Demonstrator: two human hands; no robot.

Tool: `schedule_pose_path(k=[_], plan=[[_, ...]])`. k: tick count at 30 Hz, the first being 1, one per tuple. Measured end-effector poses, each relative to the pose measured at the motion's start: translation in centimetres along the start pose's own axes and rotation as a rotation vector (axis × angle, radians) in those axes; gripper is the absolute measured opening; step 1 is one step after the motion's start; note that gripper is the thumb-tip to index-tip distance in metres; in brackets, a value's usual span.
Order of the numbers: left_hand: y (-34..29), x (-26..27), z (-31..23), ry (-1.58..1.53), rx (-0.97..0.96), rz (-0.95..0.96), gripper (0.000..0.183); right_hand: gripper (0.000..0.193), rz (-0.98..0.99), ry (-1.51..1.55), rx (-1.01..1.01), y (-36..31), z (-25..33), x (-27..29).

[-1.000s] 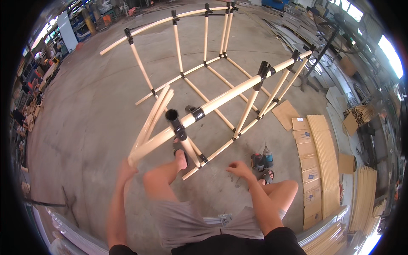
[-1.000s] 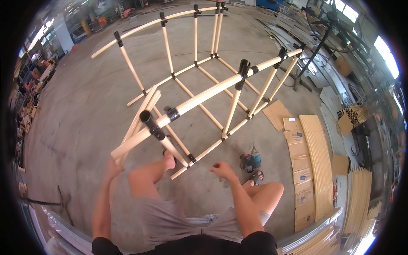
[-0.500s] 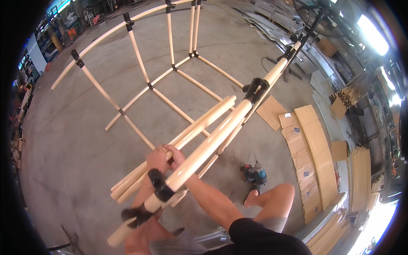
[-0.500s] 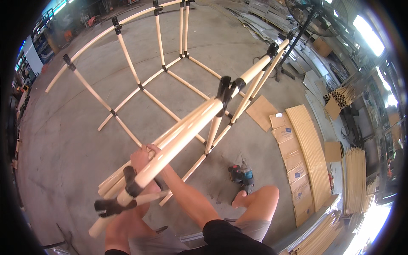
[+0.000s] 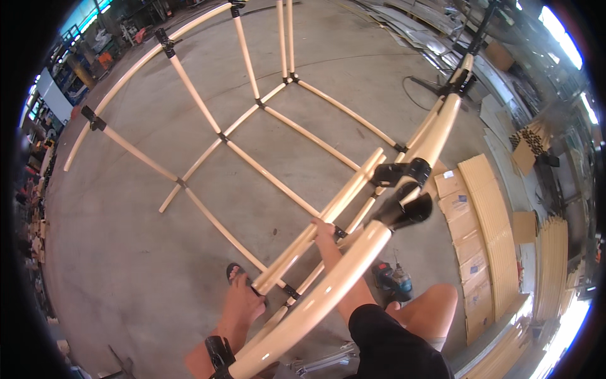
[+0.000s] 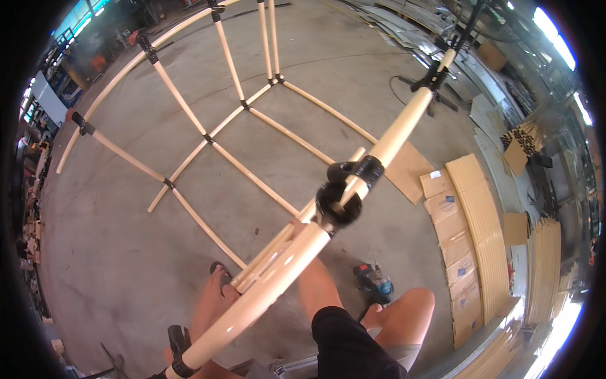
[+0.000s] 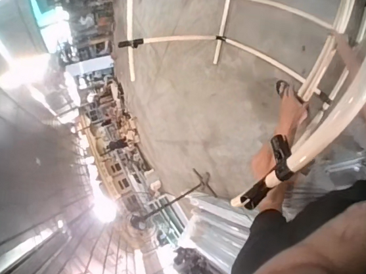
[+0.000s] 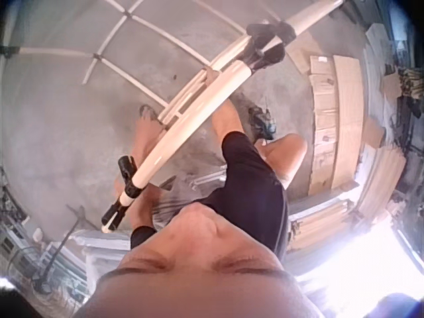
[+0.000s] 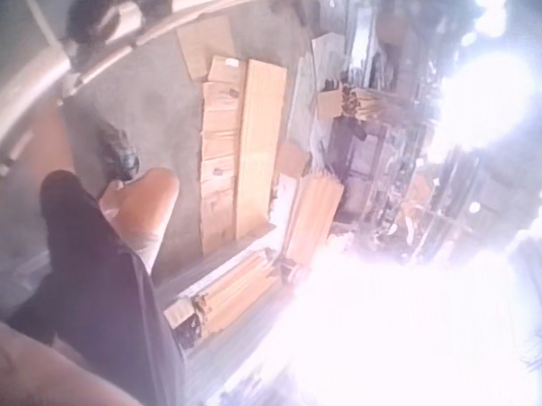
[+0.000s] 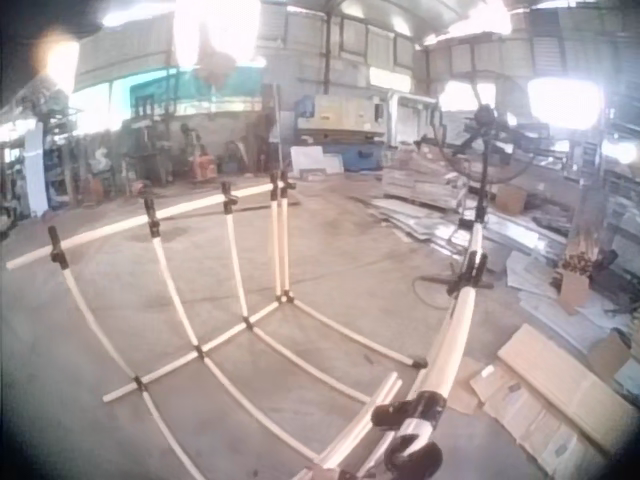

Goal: The person assembles a frame by using a drill to secure joints on a structure made of poles and connectors, then gathers more poles from a storage area and fits them into the frame.

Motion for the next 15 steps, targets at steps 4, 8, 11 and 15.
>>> schedule_pose_path(k=[4, 8, 11, 15], plan=[[-2.5, 1.7, -0.8, -0.093, 0.068, 0.129, 0.061, 0.044, 0.118, -0.242, -0.047, 2.3, -2.0, 0.3], [-0.7, 1.9, -2.9, -0.144, 0.114, 0.233, 0.058, 0.044, -0.257, -0.57, 0.109, 7.0, -1.2, 2.9], [-1.9, 0.2, -1.1, -0.264, 0.172, 0.275, 0.059, 0.046, -0.308, -1.008, 0.159, 8.2, -1.2, 2.5], [-4.5, -3.6, 1.7, -0.006, -0.084, 0.088, 0.052, 0.043, -0.275, -1.18, 0.192, 4.9, -0.6, 2.5]])
Point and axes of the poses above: each hand's wrist, its own y-axis towards the middle knuckle, its own x-axis out of the back of the hand, z = x × y, the point moved 5 cm from there along y, towards the middle knuckle, and after that the axes turned 14 degrees about -x, right-handed, at the moved point
